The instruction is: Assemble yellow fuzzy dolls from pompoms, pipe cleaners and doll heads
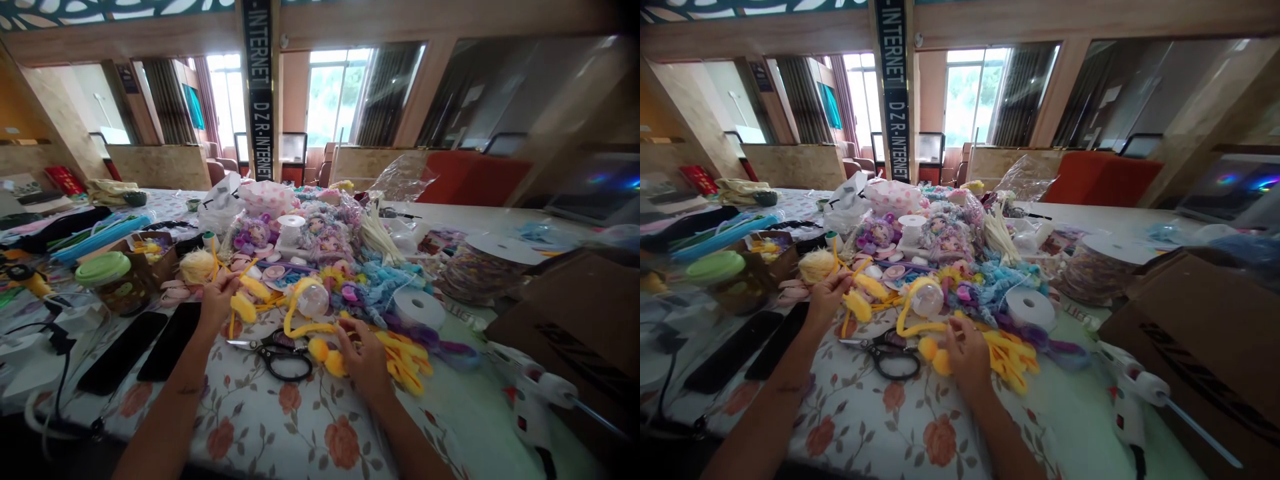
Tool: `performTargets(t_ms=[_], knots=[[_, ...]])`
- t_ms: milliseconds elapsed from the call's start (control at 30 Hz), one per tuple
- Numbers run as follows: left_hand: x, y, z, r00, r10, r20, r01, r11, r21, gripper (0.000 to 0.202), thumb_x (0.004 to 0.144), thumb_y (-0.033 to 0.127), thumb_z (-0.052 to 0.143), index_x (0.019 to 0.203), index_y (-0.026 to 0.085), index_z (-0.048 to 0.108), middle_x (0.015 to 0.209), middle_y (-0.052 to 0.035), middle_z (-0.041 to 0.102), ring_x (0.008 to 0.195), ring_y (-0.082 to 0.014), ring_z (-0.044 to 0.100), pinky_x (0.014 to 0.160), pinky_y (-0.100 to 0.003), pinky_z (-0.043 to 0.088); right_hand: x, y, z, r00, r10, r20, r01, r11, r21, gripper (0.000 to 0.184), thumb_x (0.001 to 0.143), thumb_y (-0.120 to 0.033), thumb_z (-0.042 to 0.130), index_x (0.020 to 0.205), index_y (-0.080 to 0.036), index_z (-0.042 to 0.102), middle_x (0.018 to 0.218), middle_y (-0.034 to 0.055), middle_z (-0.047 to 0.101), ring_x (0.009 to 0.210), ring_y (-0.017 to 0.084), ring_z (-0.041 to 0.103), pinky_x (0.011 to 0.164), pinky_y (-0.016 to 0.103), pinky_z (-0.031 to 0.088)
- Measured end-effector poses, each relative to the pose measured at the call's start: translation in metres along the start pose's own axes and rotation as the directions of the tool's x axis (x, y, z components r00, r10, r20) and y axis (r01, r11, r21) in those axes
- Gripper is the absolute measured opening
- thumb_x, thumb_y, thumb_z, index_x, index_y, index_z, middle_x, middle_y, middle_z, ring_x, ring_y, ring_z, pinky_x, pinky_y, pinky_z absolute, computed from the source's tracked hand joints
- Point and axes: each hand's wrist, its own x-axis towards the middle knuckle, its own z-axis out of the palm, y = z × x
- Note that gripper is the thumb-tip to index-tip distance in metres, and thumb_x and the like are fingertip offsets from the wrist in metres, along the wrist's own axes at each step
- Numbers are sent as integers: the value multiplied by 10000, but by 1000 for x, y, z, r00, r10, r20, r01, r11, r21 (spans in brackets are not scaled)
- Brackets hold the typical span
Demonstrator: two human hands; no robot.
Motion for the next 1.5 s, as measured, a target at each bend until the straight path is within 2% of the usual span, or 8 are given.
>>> performTargets(t_ms=[100,233,400,900,1033,1167,1333,1500], knots=[[-23,19,15,992,14,127,-11,1000,-23,267,788,382,570,876,157,686,705,-14,662,635,-138,561,611,-231,439,-1,-5,-1,1000,24,-14,-23,994,111,292,811,-363,578,1037,-182,611,879,70,669,688,184,613,692,333,509],[-60,45,43,850,185,494,-194,980,-34,201,860,292,492,806,178,648,761,-13,649,738,-149,582,701,-244,444,-4,-10,-1,995,-80,65,72,990,123,402,774,-359,643,1143,-209,596,883,51,685,745,193,622,727,331,509],[-78,53,56,760,270,592,-337,942,2,239,900,281,448,765,173,613,728,-13,592,730,-146,547,691,-251,411,-7,-9,1,960,-262,100,258,964,58,168,868,-303,532,855,-208,671,757,37,685,676,175,616,653,293,486],[-85,37,67,802,367,471,-406,914,-21,177,868,302,544,818,189,670,761,-21,611,735,-142,551,681,-250,433,-9,-11,1,957,-257,133,261,965,-13,155,867,-274,526,752,-192,592,691,19,592,649,163,549,617,277,434],[-73,30,63,880,371,296,-392,920,13,199,901,264,471,932,194,655,921,-48,653,889,-168,580,821,-296,459,-7,-4,1,985,-170,32,171,984,-49,146,847,-287,529,752,-187,576,682,23,610,632,172,557,616,289,431],[-53,20,59,968,219,120,-230,969,86,213,866,256,499,1023,190,629,946,-53,653,847,-173,601,779,-310,497,-4,-3,-2,999,-48,-7,47,999,-13,154,837,-318,532,768,-188,578,683,27,640,638,185,580,624,296,442],[-32,12,63,986,148,80,-150,988,20,265,828,293,545,1057,184,622,930,-51,651,840,-170,626,717,-279,529,-3,-4,-1,998,-35,47,35,999,-10,162,836,-326,536,767,-191,591,701,29,656,654,190,592,623,291,448],[-15,-1,52,984,141,-113,-134,989,69,286,828,297,528,1070,169,608,924,-69,633,817,-185,607,740,-328,518,-2,0,1,998,-14,62,14,1000,15,163,844,-323,539,781,-186,600,711,27,665,623,177,609,598,279,465]])
